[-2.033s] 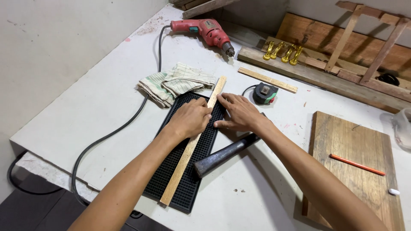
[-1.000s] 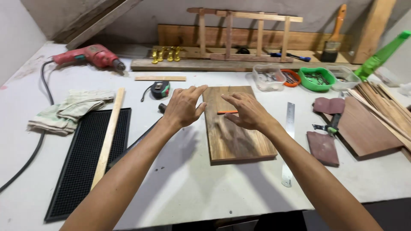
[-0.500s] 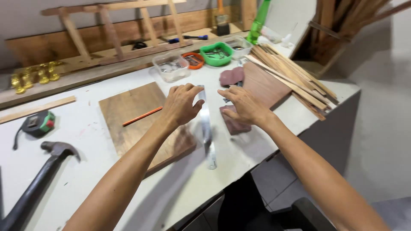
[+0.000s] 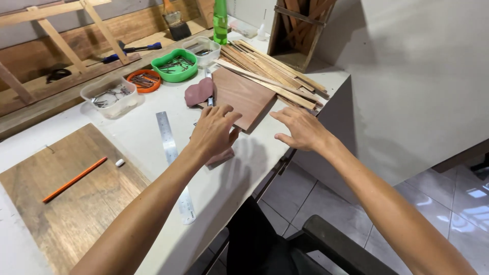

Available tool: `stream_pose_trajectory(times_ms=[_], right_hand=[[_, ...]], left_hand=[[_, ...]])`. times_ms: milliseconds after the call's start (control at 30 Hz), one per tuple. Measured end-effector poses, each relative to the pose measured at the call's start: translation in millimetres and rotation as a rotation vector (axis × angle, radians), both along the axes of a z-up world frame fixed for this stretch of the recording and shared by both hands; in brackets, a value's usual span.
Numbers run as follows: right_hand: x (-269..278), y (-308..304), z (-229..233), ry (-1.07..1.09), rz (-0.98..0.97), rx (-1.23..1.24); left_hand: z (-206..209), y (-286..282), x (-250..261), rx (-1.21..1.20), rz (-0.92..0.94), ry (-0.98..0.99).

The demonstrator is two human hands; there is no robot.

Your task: Measuring and marking wood pieces for a project using a tape measure and ruler.

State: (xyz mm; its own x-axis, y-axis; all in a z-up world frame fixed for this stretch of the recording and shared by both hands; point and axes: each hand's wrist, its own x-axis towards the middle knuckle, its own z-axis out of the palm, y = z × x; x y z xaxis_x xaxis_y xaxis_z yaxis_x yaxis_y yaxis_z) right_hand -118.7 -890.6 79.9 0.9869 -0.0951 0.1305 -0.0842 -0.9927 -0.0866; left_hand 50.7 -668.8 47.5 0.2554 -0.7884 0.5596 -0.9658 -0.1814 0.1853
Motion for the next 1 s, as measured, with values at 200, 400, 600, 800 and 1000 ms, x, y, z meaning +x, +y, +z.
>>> stream_pose_trajectory(times_ms=[200,400,600,800,1000], right_hand=[[-10,-54,9,-0.016,-0.011,-0.027],[6,-115,8,-0.070,0.011,-0.016],[44,-165,-8,-0.090,0.036,-0.012],[79,-198,-10,0.012,-0.030,0.039],[109,-247,-13,-0.011,-0.054,-0.011]], left_hand=[[19,-48,-8,0.223,0.012,-0.209],[22,-98,25,0.241,-0.039,-0.346],[28,-146,56,0.342,-0.006,-0.430],[32,-194,84,0.417,-0.016,-0.385],[18,-260,122,0.375,-0.027,-0.411]])
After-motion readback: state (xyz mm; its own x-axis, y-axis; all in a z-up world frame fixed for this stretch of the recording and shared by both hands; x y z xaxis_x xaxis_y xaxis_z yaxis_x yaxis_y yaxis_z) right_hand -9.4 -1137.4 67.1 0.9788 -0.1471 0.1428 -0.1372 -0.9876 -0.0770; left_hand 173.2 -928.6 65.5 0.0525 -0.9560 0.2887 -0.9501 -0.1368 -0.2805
